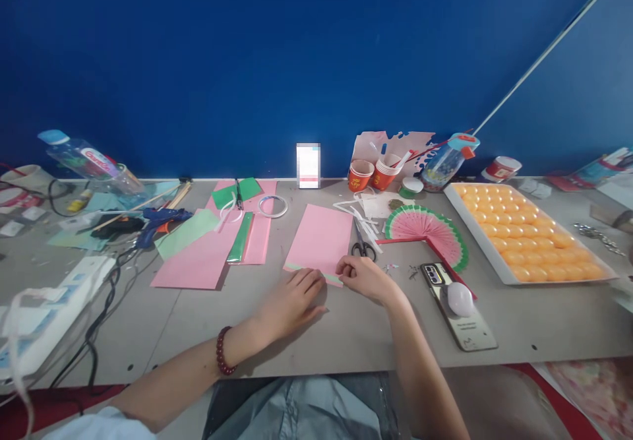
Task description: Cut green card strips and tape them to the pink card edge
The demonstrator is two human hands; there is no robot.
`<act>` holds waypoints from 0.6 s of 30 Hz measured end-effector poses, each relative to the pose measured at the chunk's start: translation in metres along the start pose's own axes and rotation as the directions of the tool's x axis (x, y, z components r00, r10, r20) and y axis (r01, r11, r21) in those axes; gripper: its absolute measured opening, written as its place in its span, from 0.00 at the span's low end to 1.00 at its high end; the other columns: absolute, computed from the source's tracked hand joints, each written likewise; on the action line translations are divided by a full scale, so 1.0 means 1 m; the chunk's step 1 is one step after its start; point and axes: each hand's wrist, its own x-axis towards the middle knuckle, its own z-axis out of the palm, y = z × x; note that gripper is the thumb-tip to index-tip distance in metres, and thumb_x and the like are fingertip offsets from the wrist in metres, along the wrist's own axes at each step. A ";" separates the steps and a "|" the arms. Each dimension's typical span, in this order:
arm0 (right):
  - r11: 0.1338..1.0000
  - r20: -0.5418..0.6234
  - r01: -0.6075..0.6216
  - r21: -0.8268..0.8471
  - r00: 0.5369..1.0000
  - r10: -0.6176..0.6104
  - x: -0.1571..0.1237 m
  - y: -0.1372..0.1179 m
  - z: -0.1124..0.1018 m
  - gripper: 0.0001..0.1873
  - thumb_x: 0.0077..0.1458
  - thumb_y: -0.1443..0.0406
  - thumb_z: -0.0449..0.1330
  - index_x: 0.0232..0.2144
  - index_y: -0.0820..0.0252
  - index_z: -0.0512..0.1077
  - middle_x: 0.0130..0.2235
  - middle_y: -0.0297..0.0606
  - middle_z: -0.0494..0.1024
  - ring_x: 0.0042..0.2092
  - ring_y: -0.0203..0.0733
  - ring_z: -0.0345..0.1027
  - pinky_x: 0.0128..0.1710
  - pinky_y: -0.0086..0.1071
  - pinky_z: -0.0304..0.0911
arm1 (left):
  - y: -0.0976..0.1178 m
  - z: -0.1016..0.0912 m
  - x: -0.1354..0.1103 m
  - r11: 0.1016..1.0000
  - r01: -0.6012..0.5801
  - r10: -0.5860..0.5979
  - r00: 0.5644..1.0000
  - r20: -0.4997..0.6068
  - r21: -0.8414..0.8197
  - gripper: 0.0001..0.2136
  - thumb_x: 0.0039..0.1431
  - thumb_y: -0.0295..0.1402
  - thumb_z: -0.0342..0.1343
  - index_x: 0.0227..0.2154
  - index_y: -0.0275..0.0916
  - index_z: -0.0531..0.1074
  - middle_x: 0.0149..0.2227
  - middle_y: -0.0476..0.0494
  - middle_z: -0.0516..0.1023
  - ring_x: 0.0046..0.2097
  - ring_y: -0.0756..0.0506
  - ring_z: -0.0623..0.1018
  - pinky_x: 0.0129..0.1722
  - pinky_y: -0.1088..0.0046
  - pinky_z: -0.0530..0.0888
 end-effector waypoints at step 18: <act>1.000 0.002 -0.007 -0.001 1.000 0.007 0.001 0.002 0.001 0.06 0.48 0.66 0.55 0.30 0.59 0.70 0.25 0.31 0.70 0.26 0.33 0.60 0.26 0.26 0.54 | 0.000 0.001 -0.002 0.996 0.027 -0.028 0.999 0.019 0.089 0.22 0.59 0.42 0.54 0.52 0.35 0.63 0.51 0.37 0.70 0.54 0.39 0.67 0.50 0.63 0.65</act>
